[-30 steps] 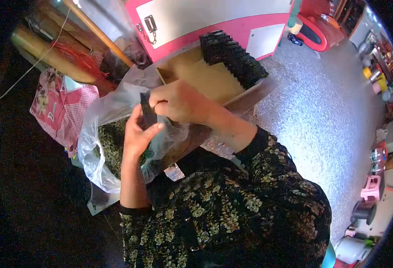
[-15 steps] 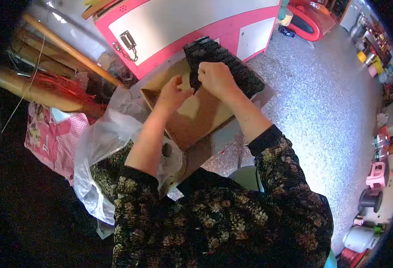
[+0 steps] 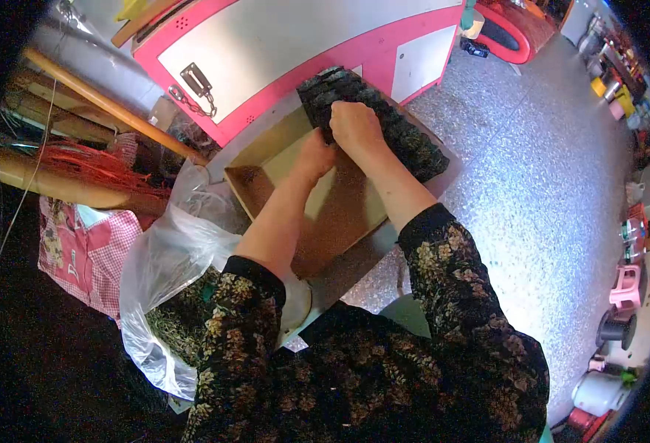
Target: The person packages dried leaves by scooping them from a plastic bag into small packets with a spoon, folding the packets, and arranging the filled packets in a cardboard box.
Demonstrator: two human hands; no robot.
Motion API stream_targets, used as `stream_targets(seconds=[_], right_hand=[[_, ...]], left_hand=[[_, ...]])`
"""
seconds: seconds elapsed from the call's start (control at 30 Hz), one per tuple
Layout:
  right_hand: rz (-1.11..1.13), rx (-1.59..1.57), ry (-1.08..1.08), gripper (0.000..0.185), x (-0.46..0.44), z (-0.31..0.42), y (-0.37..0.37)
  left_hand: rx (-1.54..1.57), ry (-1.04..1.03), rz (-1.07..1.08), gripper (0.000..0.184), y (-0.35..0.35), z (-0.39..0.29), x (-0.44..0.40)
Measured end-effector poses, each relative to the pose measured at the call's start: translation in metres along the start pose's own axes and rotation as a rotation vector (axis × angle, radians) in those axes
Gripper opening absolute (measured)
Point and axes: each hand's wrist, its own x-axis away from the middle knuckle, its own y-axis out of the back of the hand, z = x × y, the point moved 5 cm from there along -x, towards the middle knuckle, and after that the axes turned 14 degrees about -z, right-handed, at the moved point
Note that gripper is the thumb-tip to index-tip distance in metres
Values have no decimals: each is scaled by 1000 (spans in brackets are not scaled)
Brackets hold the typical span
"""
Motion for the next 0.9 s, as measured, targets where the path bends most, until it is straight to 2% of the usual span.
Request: stream_targets(seconds=[0.07, 0.17, 0.33, 0.57, 0.67, 0.73, 0.9], right_hand=[[-24, 5, 42, 14, -2, 0, -2], [-14, -4, 31, 13, -4, 3, -3], [-3, -61, 70, 11, -4, 0, -2], [-93, -132, 6, 17, 14, 7, 27], [-68, -121, 41, 16, 26, 12, 30], [92, -98, 27, 15, 33, 10, 20], [88, -45, 41, 14, 32, 9, 9]], left_hand=[[-81, 23, 11, 41, -6, 4, -4], [-14, -12, 23, 42, -27, 30, -18], [-52, -42, -23, 44, -24, 24, -9], [-47, -45, 37, 50, -31, 32, -10], [-56, 25, 0, 52, -27, 28, -7], [-54, 21, 5, 52, -20, 17, 0], [16, 1, -56, 53, -21, 24, -3]])
